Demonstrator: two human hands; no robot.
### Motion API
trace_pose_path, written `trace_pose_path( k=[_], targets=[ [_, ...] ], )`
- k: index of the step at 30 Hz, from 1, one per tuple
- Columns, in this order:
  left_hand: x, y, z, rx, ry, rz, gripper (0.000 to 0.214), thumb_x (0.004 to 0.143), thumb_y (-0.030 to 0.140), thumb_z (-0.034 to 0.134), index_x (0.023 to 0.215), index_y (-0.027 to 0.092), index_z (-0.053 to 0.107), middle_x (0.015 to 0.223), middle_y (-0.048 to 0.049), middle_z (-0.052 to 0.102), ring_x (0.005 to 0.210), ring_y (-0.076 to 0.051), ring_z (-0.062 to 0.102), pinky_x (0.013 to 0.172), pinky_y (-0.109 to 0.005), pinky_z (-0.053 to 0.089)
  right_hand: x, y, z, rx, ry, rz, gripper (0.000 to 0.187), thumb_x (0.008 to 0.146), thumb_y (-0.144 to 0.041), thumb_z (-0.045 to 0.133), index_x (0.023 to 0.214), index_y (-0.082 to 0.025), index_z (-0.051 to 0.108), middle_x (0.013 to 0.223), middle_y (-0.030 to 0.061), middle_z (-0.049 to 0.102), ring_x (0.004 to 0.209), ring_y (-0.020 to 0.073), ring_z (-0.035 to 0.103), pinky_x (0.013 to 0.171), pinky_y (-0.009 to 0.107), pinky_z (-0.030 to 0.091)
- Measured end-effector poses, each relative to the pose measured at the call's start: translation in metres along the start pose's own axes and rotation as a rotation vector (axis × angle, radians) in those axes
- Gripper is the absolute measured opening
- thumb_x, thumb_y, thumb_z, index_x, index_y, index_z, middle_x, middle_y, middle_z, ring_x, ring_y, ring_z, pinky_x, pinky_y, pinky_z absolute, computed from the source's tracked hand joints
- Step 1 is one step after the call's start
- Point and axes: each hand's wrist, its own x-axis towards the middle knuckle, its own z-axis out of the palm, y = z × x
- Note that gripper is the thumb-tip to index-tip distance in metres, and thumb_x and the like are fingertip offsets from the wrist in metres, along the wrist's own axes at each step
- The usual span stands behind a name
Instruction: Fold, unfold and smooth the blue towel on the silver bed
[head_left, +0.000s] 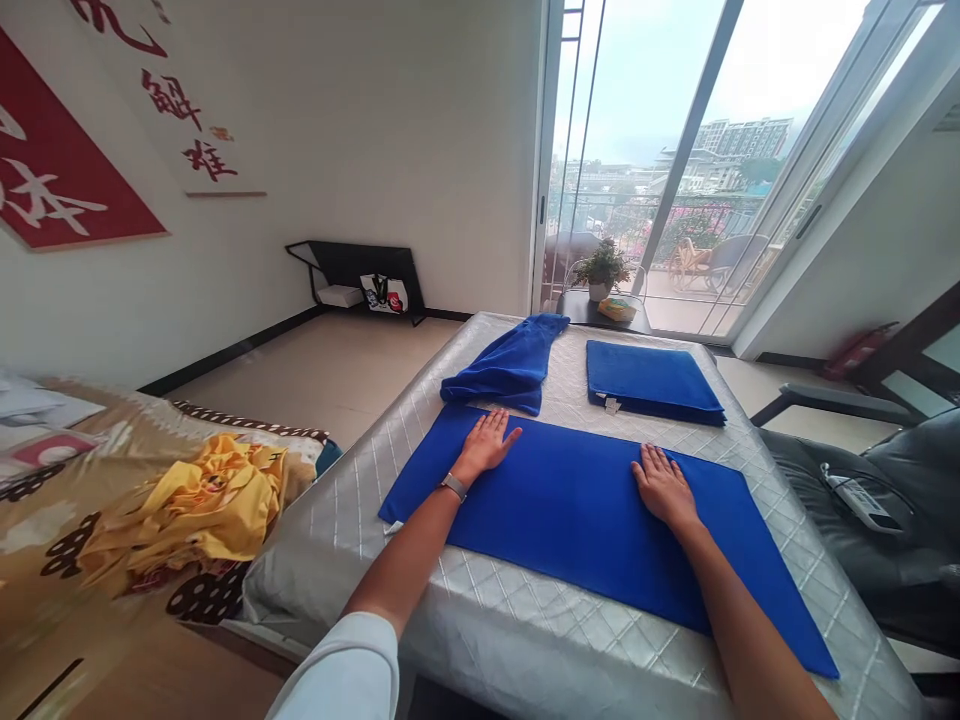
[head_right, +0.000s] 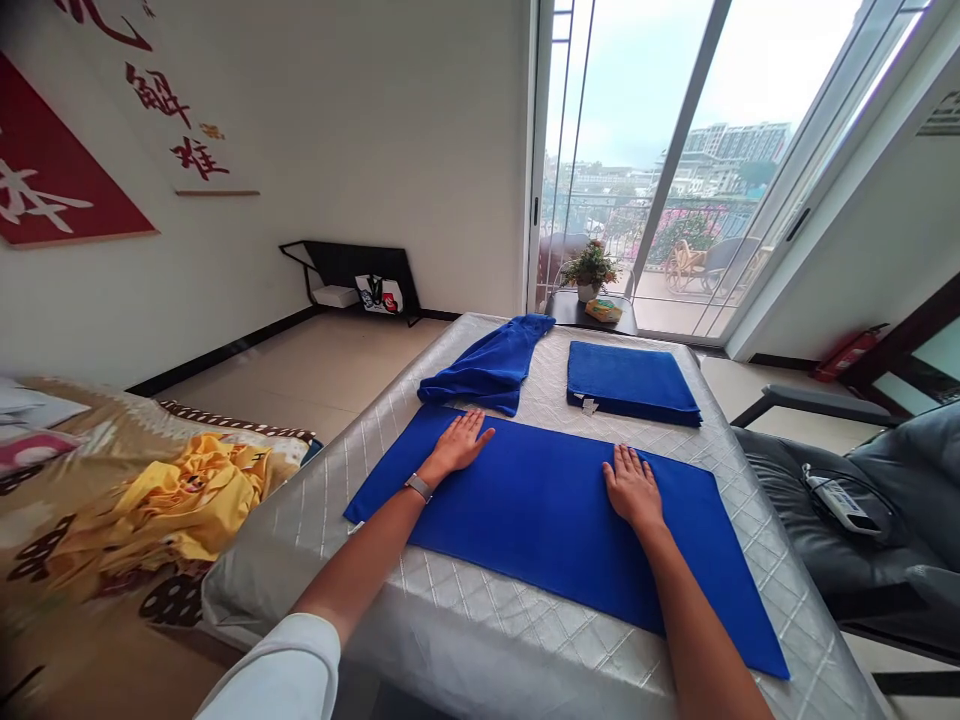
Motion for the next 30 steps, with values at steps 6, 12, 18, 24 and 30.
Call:
trace_pose_path(
  k=[6, 12, 18, 24, 30],
  targets=[
    [-0.007, -0.078, -0.011, 0.058, 0.058, -0.149, 0.073, 0.105, 0.057, 0.018, 0.158, 0.009, 0.033, 0.164, -0.0145, 0.032, 0.153, -0.027, 0.026, 0.127, -0.044, 0.017, -0.009, 0.100, 0.006, 0.019, 0.045, 0.169, 0.071, 0.101, -0.040, 0.014, 0.159, -0.001, 0.027, 0.167, 0.0139, 0.024, 0.155, 0.0263, 0.020, 0.126, 0.046, 0.016],
    [-0.009, -0.104, -0.009, 0.086, 0.069, -0.184, 0.078, 0.105, 0.058, 0.013, 0.156, 0.003, 0.033, 0.163, -0.0178, 0.034, 0.153, -0.026, 0.027, 0.127, -0.043, 0.016, -0.013, 0.126, 0.011, 0.124, 0.108, 0.228, 0.077, 0.099, -0.046, 0.012, 0.157, 0.001, 0.031, 0.165, 0.0173, 0.028, 0.154, 0.0303, 0.023, 0.125, 0.050, 0.019],
    [-0.009, -0.113, -0.011, 0.077, 0.065, -0.171, 0.077, 0.105, 0.058, 0.009, 0.156, 0.007, 0.033, 0.163, -0.0165, 0.034, 0.153, -0.025, 0.026, 0.126, -0.045, 0.018, -0.011, 0.126, 0.014, 0.153, 0.091, 0.241, 0.078, 0.098, -0.049, 0.012, 0.158, -0.001, 0.030, 0.166, 0.0159, 0.027, 0.154, 0.0303, 0.022, 0.126, 0.051, 0.018],
    [-0.013, -0.113, -0.018, 0.081, 0.059, -0.153, 0.079, 0.104, 0.059, 0.009, 0.156, 0.005, 0.033, 0.163, -0.0172, 0.035, 0.153, -0.027, 0.028, 0.126, -0.045, 0.019, -0.013, 0.128, 0.013, 0.167, 0.093, 0.244, 0.080, 0.098, -0.052, 0.012, 0.158, -0.003, 0.030, 0.166, 0.0154, 0.027, 0.154, 0.0299, 0.023, 0.126, 0.051, 0.017],
    [-0.012, -0.110, -0.018, 0.051, 0.087, -0.160, 0.077, 0.104, 0.061, 0.011, 0.156, 0.010, 0.035, 0.161, -0.0148, 0.038, 0.152, -0.027, 0.029, 0.125, -0.047, 0.021, -0.013, 0.122, 0.008, 0.159, 0.073, 0.256, 0.080, 0.098, -0.051, 0.012, 0.158, -0.002, 0.029, 0.167, 0.0158, 0.026, 0.154, 0.0300, 0.021, 0.126, 0.051, 0.017]
  ],
)
